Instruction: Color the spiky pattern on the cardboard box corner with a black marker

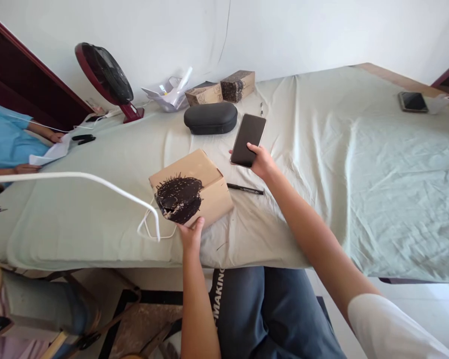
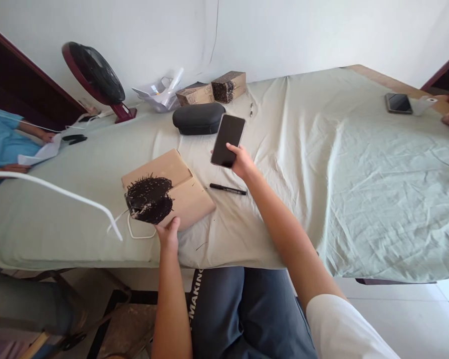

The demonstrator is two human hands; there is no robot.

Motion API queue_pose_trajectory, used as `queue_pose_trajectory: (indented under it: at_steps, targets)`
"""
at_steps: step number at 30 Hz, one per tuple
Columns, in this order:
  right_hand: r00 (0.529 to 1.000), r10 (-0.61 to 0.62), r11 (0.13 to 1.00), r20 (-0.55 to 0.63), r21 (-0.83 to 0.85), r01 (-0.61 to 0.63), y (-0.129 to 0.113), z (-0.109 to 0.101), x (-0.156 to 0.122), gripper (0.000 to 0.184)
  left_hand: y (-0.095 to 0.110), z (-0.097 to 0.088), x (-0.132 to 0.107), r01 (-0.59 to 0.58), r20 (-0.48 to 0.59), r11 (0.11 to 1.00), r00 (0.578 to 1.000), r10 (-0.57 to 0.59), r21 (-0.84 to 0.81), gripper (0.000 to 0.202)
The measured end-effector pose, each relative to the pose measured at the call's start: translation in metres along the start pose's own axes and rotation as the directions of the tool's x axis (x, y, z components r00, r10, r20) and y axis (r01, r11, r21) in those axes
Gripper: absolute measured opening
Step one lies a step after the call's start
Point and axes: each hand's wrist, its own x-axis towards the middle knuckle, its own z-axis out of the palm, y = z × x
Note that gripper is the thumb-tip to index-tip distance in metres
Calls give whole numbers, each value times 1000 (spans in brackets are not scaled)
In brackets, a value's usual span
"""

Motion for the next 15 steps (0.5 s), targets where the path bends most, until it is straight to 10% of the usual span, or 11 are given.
queue_pose_trajectory:
  at_steps: [7, 15]
  targets:
    - [949, 75, 980, 308, 152, -126, -53, 55, -40, 61, 21, -4, 59, 39, 378, 998, 924, -51, 39, 81]
    - [879, 153, 950, 452, 178, -257, -73, 90, -83, 74, 9, 34, 98, -48, 320, 992, 944, 83, -118, 93]
